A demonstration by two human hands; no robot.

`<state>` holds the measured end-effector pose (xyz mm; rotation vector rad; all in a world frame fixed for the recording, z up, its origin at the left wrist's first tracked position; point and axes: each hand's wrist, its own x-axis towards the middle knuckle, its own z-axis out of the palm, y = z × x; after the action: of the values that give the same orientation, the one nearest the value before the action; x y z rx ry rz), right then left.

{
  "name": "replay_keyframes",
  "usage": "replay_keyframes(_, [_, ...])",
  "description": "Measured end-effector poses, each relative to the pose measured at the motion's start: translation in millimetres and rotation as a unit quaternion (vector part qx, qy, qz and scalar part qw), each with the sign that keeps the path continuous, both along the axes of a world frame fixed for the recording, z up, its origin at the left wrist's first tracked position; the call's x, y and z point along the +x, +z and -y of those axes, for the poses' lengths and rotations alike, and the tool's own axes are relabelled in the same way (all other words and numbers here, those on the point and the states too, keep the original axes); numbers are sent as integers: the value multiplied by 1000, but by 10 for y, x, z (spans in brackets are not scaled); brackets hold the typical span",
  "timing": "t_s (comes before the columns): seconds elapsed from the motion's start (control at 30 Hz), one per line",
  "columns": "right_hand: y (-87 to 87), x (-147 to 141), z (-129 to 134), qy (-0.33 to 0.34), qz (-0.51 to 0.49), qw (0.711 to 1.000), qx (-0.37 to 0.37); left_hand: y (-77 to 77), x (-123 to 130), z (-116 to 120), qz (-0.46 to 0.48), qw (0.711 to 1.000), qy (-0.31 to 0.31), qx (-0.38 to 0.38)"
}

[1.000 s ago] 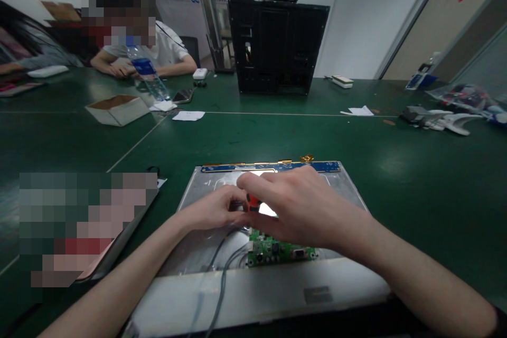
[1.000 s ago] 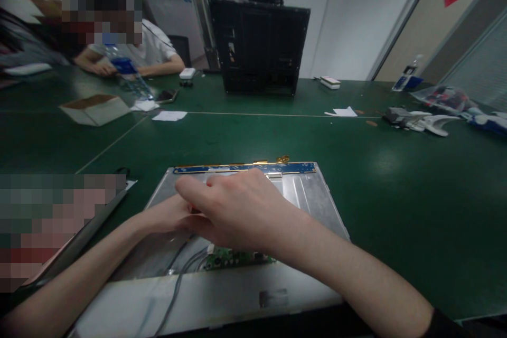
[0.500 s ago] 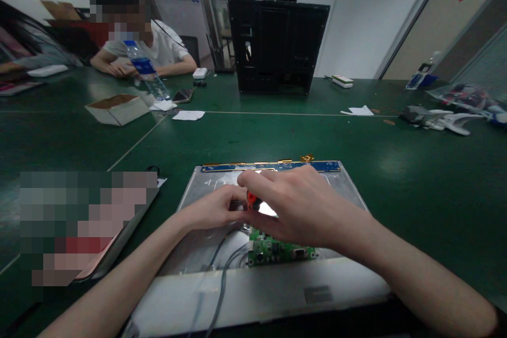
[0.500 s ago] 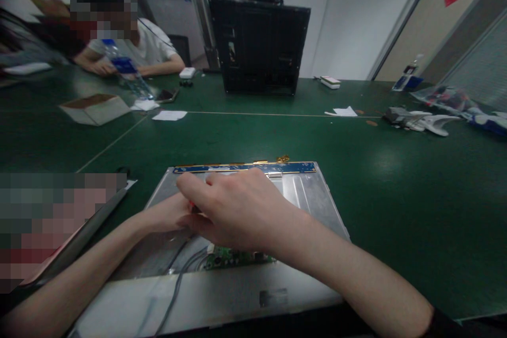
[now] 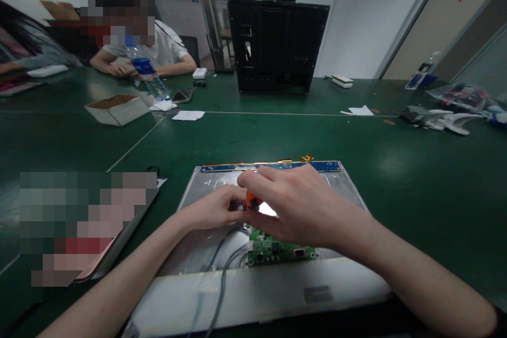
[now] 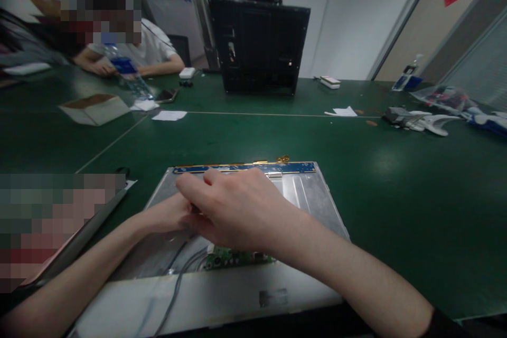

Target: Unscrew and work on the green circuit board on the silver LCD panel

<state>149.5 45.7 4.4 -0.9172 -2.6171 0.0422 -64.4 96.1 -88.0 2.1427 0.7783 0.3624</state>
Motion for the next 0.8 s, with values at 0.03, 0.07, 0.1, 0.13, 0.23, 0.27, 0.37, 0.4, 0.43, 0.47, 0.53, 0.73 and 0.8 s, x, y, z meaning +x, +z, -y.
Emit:
replay_keyframes(0.03, [2,1,-3,-2,2,1000,1,3,-1,4,-4,1000,-3,3])
replay_keyframes(0.07, [2,0,-4,-5,5,1000,3,2,-3,5,-8,1000,-4,7])
replay_keyframes(0.1, [1,-3,-4,-7,6,1000,6,0,-6,3,-9,1000,-4,12])
replay_keyframes(0.13, [-2,-6,-3,-8,5,1000,10,-4,-7,-2,-6,1000,-1,16])
replay_keyframes(0.23, [-10,-18,6,-3,-6,1000,16,-12,-7,-30,8,1000,-6,9])
replay_keyframes(0.27, [-11,-19,9,-1,-10,1000,16,-10,-5,-39,9,1000,-11,0])
replay_keyframes(0.37, [-8,-16,14,2,-11,1000,13,11,2,-42,5,1000,-11,-18])
replay_keyframes(0.4, [-6,-13,13,3,-9,1000,11,19,3,-36,4,1000,-5,-18])
replay_keyframes(0.43, [-4,-10,11,3,-6,1000,9,25,3,-26,3,1000,0,-16])
replay_keyframes(0.47, [-4,-7,8,0,-2,1000,6,27,2,-16,0,1000,3,-14])
replay_keyframes(0.53, [-5,-5,3,-7,8,1000,2,17,-4,3,-14,1000,6,-9])
replay_keyframes(0.73, [-18,-18,11,-6,0,1000,5,-32,-14,-22,-5,1000,16,-2])
replay_keyframes(0.8, [-18,-19,14,-5,-6,1000,8,-23,-9,-47,6,1000,-8,-18])
